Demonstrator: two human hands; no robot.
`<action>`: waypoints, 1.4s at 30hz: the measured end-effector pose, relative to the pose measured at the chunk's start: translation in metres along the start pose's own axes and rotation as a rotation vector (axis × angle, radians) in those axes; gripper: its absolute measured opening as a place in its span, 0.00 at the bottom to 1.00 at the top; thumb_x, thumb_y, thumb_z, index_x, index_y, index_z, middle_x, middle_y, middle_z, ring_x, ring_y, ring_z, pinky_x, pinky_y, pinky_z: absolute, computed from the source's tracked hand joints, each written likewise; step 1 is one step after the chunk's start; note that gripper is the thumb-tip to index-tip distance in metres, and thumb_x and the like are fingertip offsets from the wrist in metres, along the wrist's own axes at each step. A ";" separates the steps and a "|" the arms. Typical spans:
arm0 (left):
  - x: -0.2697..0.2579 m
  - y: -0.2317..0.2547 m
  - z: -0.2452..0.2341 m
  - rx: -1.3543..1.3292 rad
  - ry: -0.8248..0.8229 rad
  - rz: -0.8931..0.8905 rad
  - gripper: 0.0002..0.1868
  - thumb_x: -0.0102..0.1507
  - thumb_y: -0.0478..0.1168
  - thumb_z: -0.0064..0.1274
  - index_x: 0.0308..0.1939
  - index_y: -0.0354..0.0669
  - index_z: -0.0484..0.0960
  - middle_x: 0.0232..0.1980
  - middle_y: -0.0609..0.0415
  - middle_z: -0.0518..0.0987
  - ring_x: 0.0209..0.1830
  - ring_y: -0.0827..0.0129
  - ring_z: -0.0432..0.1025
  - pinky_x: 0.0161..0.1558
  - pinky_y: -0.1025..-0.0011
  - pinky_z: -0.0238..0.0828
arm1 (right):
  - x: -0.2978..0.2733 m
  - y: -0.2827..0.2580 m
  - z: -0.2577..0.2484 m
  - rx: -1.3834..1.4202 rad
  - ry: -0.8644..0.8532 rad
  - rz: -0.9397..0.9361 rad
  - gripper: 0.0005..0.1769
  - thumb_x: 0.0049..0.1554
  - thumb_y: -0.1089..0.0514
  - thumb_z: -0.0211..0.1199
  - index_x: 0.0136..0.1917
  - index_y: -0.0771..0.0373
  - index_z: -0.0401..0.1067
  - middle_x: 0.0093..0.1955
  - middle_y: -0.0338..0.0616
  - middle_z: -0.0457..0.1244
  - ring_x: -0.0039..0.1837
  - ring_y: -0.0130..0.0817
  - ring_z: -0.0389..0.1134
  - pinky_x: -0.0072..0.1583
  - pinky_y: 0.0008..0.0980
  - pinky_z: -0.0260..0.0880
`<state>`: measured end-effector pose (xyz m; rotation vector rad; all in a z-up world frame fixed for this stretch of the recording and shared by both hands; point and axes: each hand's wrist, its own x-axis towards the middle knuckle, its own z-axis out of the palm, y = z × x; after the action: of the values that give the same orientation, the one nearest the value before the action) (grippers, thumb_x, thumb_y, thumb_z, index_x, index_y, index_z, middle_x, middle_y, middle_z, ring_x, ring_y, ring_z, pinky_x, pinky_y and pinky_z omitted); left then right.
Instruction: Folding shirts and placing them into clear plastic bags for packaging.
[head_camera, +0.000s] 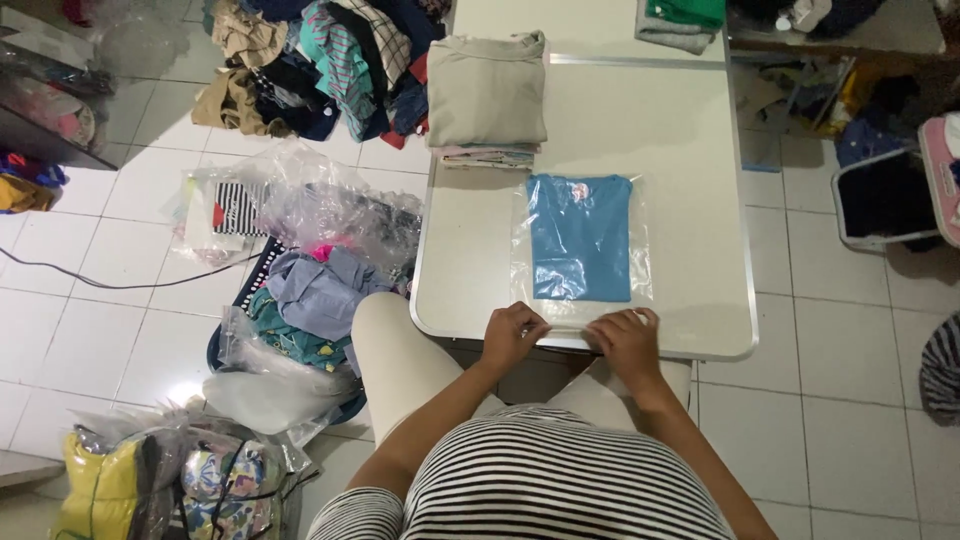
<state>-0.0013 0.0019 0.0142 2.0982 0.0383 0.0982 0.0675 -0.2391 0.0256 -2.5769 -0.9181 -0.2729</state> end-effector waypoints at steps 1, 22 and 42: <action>0.001 0.002 -0.001 0.000 0.007 0.000 0.05 0.64 0.44 0.62 0.36 0.49 0.85 0.36 0.56 0.82 0.40 0.62 0.80 0.52 0.63 0.74 | -0.001 0.007 -0.002 0.000 0.001 -0.007 0.04 0.60 0.48 0.65 0.45 0.44 0.79 0.43 0.25 0.70 0.53 0.27 0.70 0.70 0.47 0.58; 0.001 -0.035 0.018 0.125 -0.057 0.112 0.07 0.62 0.48 0.63 0.39 0.53 0.86 0.39 0.58 0.82 0.44 0.64 0.78 0.57 0.62 0.66 | -0.047 0.072 -0.016 0.106 -0.106 0.239 0.06 0.63 0.58 0.61 0.49 0.59 0.78 0.38 0.44 0.66 0.53 0.44 0.70 0.61 0.46 0.67; -0.006 -0.040 0.017 0.064 0.059 0.289 0.07 0.62 0.50 0.61 0.38 0.55 0.84 0.37 0.57 0.80 0.38 0.63 0.78 0.45 0.64 0.71 | -0.043 0.055 -0.012 -0.021 -0.123 0.099 0.06 0.65 0.55 0.64 0.50 0.55 0.80 0.47 0.40 0.69 0.55 0.40 0.71 0.64 0.42 0.68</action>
<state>-0.0053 0.0074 -0.0290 2.1531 -0.2298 0.3374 0.0694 -0.3073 0.0073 -2.6731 -0.8302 -0.0975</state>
